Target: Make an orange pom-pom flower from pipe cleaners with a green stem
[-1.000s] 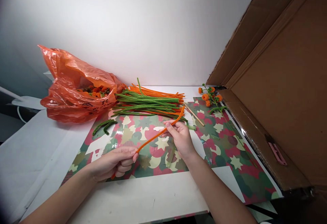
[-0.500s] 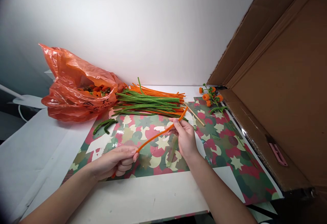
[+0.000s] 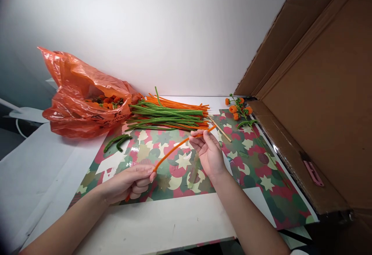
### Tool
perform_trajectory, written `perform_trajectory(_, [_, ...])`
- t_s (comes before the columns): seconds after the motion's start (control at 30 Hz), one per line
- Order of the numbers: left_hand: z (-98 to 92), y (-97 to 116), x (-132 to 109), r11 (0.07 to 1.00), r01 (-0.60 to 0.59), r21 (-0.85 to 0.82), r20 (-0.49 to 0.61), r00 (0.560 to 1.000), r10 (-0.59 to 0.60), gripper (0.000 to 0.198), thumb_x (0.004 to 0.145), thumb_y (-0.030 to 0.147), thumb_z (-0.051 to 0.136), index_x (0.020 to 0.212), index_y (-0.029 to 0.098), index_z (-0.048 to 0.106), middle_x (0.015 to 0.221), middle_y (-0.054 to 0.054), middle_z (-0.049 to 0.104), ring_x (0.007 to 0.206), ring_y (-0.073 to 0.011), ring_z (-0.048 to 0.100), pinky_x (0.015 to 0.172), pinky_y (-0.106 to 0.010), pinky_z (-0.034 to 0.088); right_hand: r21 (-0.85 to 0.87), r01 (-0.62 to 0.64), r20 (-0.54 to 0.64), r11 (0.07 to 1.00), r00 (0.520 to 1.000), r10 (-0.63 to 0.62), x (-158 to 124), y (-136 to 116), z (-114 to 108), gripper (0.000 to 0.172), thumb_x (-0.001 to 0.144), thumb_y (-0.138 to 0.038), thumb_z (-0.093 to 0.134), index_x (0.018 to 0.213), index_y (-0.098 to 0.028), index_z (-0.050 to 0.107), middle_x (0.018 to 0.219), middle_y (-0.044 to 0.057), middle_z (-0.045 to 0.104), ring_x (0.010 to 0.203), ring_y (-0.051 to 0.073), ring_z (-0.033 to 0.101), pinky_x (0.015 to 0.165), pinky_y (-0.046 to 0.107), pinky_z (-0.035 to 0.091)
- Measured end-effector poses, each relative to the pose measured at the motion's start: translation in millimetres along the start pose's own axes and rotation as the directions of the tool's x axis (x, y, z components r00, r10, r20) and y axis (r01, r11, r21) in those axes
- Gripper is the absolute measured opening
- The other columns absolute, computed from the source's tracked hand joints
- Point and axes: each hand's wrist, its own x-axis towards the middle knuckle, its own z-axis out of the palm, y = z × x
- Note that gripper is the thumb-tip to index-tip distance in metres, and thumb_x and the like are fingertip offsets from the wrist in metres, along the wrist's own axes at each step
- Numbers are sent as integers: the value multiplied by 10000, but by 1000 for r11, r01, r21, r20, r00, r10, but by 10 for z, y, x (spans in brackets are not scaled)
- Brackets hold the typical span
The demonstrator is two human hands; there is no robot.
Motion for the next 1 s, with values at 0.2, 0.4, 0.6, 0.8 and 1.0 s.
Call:
perform_trajectory(0.2, [-8, 5, -1, 1000, 3, 18, -17, 1000, -2, 422, 733, 542, 700, 721, 167, 507, 511, 105, 218, 442, -44, 142, 395, -194, 74, 40, 14, -24, 999, 1000, -13, 25, 14, -18, 229, 718, -403, 778, 835, -223, 698, 854, -8, 755, 831, 138, 727, 813, 265, 578])
perform_trajectory(0.4, [-13, -5, -1, 1000, -6, 23, -4, 1000, 6, 404, 749, 527, 689, 728, 167, 506, 515, 103, 221, 444, -47, 142, 396, -199, 73, -1, 90, -113, 996, 990, -90, 98, -62, -64, 221, 732, -381, 772, 856, -216, 694, 828, -15, 756, 774, 115, 730, 749, 237, 585])
perform_trajectory(0.6, [-10, -11, -10, 999, -20, 28, -4, 1000, 20, 389, 771, 517, 672, 735, 167, 506, 519, 103, 216, 446, -49, 132, 400, -205, 66, 33, 138, -196, 990, 972, -129, 153, -180, -95, 158, 739, -317, 771, 808, -203, 687, 744, -29, 748, 687, 85, 723, 677, 176, 593])
perform_trajectory(0.8, [-12, -13, -5, 999, -28, 34, -4, 1000, 28, 380, 780, 511, 663, 730, 168, 506, 518, 104, 209, 450, -53, 125, 398, -206, 67, 20, 112, -216, 993, 971, -105, 166, -198, -95, 117, 755, -275, 759, 792, -198, 678, 695, -37, 729, 591, 77, 701, 602, 158, 602])
perform_trajectory(1.0, [-6, -14, -3, 998, -43, 42, 11, 999, 43, 376, 789, 510, 654, 728, 169, 505, 517, 103, 208, 447, -55, 123, 395, -207, 62, 47, 81, -201, 996, 977, -70, 212, -214, -151, 73, 789, -231, 728, 751, -203, 671, 667, -56, 715, 548, 50, 680, 639, 143, 615])
